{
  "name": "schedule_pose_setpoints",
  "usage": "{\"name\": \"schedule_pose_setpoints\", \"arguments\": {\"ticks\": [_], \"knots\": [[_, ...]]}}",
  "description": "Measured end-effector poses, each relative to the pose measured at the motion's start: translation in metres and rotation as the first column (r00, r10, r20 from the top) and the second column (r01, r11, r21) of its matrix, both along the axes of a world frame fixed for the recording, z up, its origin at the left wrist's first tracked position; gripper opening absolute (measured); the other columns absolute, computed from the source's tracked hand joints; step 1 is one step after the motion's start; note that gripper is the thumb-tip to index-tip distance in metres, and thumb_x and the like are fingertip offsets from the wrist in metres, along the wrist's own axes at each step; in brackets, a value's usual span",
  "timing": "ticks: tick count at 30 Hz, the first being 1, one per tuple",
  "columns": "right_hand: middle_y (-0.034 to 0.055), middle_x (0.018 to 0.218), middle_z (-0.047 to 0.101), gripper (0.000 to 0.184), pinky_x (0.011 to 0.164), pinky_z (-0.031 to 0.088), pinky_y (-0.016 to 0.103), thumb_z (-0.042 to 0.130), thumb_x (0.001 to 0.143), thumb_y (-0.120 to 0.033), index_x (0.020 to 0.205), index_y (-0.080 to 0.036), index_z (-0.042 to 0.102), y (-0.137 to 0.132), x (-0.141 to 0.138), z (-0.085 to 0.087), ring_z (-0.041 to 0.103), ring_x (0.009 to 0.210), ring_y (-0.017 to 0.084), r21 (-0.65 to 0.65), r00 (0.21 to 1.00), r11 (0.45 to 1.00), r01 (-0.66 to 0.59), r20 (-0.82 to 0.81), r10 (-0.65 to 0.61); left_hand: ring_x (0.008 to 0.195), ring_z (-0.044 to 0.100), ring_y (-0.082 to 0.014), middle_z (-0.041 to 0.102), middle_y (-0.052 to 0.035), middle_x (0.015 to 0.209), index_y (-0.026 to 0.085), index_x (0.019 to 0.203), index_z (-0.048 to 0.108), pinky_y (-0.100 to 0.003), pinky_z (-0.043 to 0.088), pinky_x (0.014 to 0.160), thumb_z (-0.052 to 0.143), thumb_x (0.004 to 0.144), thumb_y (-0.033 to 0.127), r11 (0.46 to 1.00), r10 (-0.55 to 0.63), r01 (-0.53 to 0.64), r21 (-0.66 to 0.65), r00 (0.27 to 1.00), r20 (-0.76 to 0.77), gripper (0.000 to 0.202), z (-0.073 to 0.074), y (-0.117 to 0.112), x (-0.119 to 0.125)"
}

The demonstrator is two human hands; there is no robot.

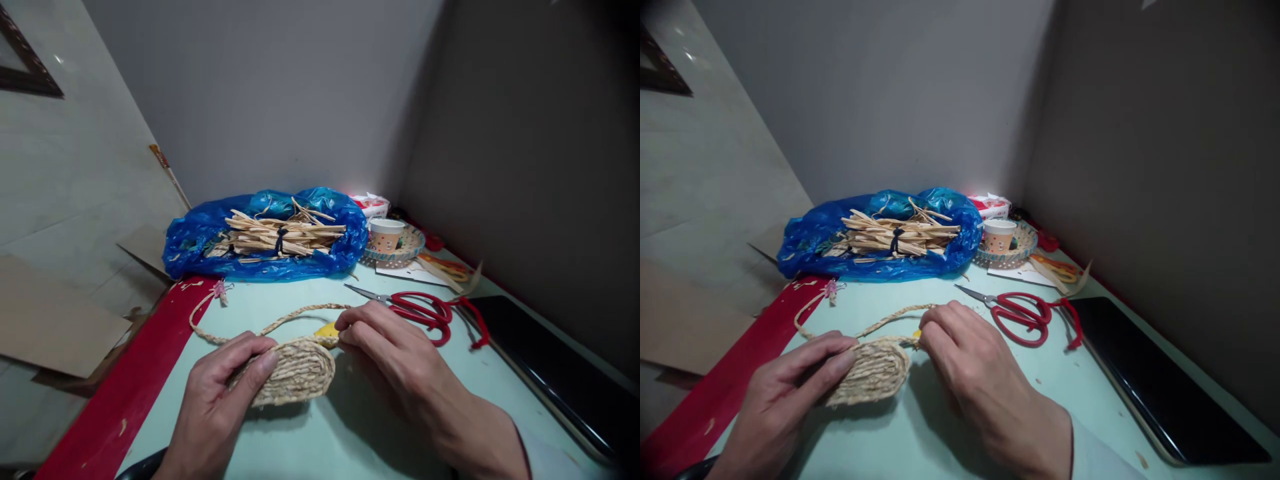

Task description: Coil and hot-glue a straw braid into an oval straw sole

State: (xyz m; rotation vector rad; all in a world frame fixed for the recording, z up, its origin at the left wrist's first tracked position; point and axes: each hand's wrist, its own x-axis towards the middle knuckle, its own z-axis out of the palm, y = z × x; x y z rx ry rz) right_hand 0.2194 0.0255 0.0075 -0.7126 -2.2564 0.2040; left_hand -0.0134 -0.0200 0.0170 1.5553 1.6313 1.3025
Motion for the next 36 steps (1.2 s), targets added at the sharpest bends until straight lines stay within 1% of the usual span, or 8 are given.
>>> {"name": "schedule_pose_setpoints", "arguments": {"ticks": [7, 13, 17, 21, 24, 27, 32, 36], "knots": [[0.0083, 0.101, 0.067, 0.018, 0.075, 0.041, 0.035, 0.053, 0.095, 0.001, 0.095, -0.015, 0.061, 0.004, -0.001, 0.005, 0.052, 0.085, 0.019, 0.109, 0.996, 0.99, 0.09, -0.035, -0.087, 0.08, 0.071, -0.0189, 0.078, -0.0003, 0.082, 0.026, 0.082, 0.08, -0.022, 0.054, 0.071, 0.068, 0.085, 0.03, 0.988, -0.147, 0.151, 0.018, 0.978, -0.15, 0.013, -0.002, 0.006, -0.006], [0.0092, 0.098, 0.068, 0.016, 0.076, 0.042, 0.037, 0.058, 0.094, -0.002, 0.091, -0.015, 0.065, 0.005, 0.0, 0.01, 0.051, 0.086, 0.021, 0.168, 0.981, 0.969, 0.18, -0.098, -0.165, 0.076, 0.071, -0.0154, 0.075, 0.0019, 0.077, 0.027, 0.077, 0.078, -0.018, 0.053, 0.069, 0.066, 0.087, 0.026, 0.958, -0.286, 0.285, -0.025, 0.953, -0.099, 0.016, -0.004, 0.009, -0.004], [0.0093, 0.095, 0.068, 0.016, 0.073, 0.045, 0.036, 0.056, 0.095, -0.002, 0.093, -0.015, 0.066, 0.007, -0.002, 0.009, 0.053, 0.082, 0.02, 0.141, 0.981, 0.973, 0.183, -0.096, -0.171, 0.085, 0.073, -0.0189, 0.08, 0.0024, 0.085, 0.033, 0.088, 0.082, -0.021, 0.056, 0.077, 0.071, 0.083, 0.033, 0.974, -0.226, 0.224, -0.026, 0.966, -0.127, 0.012, -0.01, 0.008, -0.005], [0.0118, 0.097, 0.069, 0.017, 0.073, 0.048, 0.037, 0.051, 0.099, -0.007, 0.098, -0.014, 0.066, 0.01, -0.002, 0.007, 0.06, 0.085, 0.022, 0.101, 0.979, 0.978, 0.181, -0.111, -0.169, 0.078, 0.073, -0.0191, 0.08, 0.003, 0.085, 0.034, 0.094, 0.081, -0.022, 0.057, 0.073, 0.074, 0.078, 0.04, 0.989, -0.131, 0.124, -0.077, 0.986, -0.101, 0.018, -0.007, 0.003, -0.002], [0.0129, 0.098, 0.069, 0.015, 0.075, 0.051, 0.039, 0.053, 0.098, -0.008, 0.099, -0.015, 0.066, 0.011, -0.002, 0.008, 0.063, 0.087, 0.023, 0.059, 0.978, 0.983, 0.173, -0.131, -0.164, 0.074, 0.073, -0.0177, 0.079, 0.0031, 0.081, 0.031, 0.089, 0.079, -0.018, 0.056, 0.066, 0.074, 0.078, 0.036, 0.986, -0.148, 0.14, -0.086, 0.985, -0.088, 0.013, -0.003, 0.0, 0.0], [0.0125, 0.101, 0.069, 0.016, 0.077, 0.054, 0.036, 0.055, 0.095, -0.006, 0.102, -0.016, 0.065, 0.009, -0.001, 0.01, 0.065, 0.091, 0.022, -0.011, 0.978, 0.991, 0.134, -0.161, -0.134, 0.074, 0.073, -0.0164, 0.079, 0.0046, 0.083, 0.037, 0.105, 0.078, -0.018, 0.056, 0.068, 0.073, 0.081, 0.033, 0.98, -0.198, 0.198, -0.013, 0.974, -0.109, 0.025, -0.005, 0.001, -0.002], [0.0093, 0.11, 0.07, 0.024, 0.09, 0.056, 0.032, 0.059, 0.092, -0.003, 0.109, -0.019, 0.062, 0.008, -0.001, 0.013, 0.067, 0.103, 0.019, -0.106, 0.968, 0.994, 0.027, -0.245, -0.053, 0.083, 0.072, -0.015, 0.079, 0.0056, 0.096, 0.049, 0.127, 0.067, -0.02, 0.055, 0.078, 0.063, 0.09, 0.019, 0.838, -0.487, 0.526, 0.146, 0.841, -0.234, 0.048, -0.013, 0.004, -0.004], [0.011, 0.118, 0.069, 0.028, 0.096, 0.055, 0.032, 0.06, 0.093, -0.003, 0.118, -0.015, 0.062, 0.006, -0.006, 0.016, 0.067, 0.109, 0.018, -0.179, 0.942, 0.973, -0.146, -0.325, 0.081, 0.075, 0.067, -0.0142, 0.074, 0.0028, 0.085, 0.044, 0.134, 0.064, -0.02, 0.054, 0.072, 0.055, 0.092, 0.01, 0.775, -0.568, 0.61, 0.164, 0.787, -0.241, 0.055, -0.017, 0.0, 0.002]]}}
